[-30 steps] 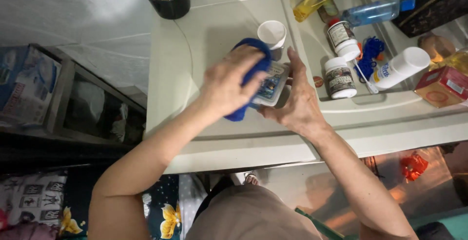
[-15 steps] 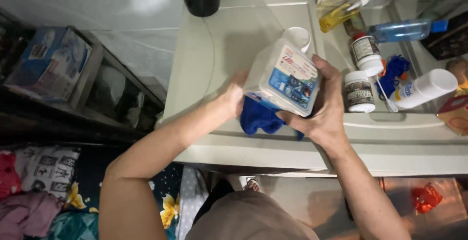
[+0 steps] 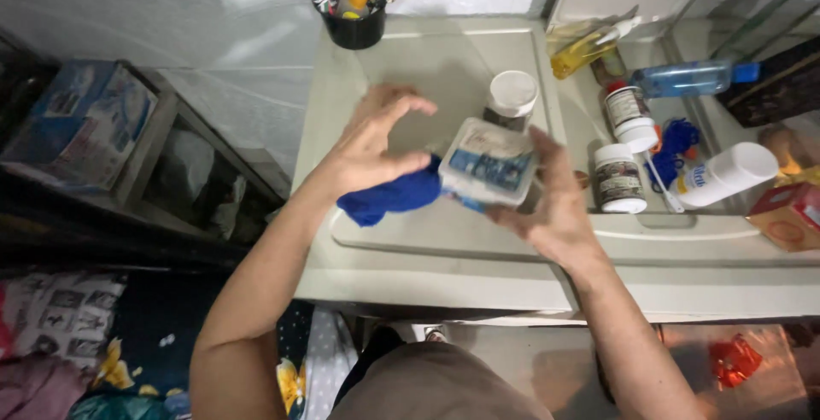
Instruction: Cleaning a storage bin surface and organizing various toiletries and medicine bottles.
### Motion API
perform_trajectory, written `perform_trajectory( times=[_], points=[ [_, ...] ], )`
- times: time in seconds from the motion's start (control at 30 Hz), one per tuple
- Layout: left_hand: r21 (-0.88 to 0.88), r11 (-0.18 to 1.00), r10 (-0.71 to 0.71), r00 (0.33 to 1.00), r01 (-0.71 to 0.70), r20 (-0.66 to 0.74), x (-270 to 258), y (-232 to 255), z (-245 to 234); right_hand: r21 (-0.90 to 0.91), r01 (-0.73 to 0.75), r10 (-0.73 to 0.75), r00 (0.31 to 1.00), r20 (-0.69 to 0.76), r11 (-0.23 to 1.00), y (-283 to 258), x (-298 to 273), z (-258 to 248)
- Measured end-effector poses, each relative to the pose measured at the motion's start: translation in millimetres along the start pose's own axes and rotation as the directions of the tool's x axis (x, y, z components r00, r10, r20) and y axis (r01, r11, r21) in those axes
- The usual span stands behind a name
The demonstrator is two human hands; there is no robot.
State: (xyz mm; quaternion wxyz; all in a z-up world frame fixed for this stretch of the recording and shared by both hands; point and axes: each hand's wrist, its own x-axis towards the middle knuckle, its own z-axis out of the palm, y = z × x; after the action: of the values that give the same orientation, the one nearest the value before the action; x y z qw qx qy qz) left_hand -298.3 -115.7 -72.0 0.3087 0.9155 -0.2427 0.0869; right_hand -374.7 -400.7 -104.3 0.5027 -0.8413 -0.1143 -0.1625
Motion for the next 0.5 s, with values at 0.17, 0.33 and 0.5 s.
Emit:
perform_trajectory(
  times=[0.17,0.33,0.5],
  points=[
    [-0.307,0.862,0.461,0.876,-0.403,0.143,4,26,6,-0.08,0.215,-0.196,0.96,0.202,0.973,-7,2,-3],
    [-0.272,0.919,0.36,0.891,-0.287,0.276,4,40,8,-0.015,0.055,-0.049,0.971,0.235,0.998,-5,1,-5],
    [-0.274,0.953,0.223,0.907,-0.126,0.359,2,41,7,-0.003,0.042,-0.04,0.969,0.244,0.999,-11,1,-8]
  ],
)
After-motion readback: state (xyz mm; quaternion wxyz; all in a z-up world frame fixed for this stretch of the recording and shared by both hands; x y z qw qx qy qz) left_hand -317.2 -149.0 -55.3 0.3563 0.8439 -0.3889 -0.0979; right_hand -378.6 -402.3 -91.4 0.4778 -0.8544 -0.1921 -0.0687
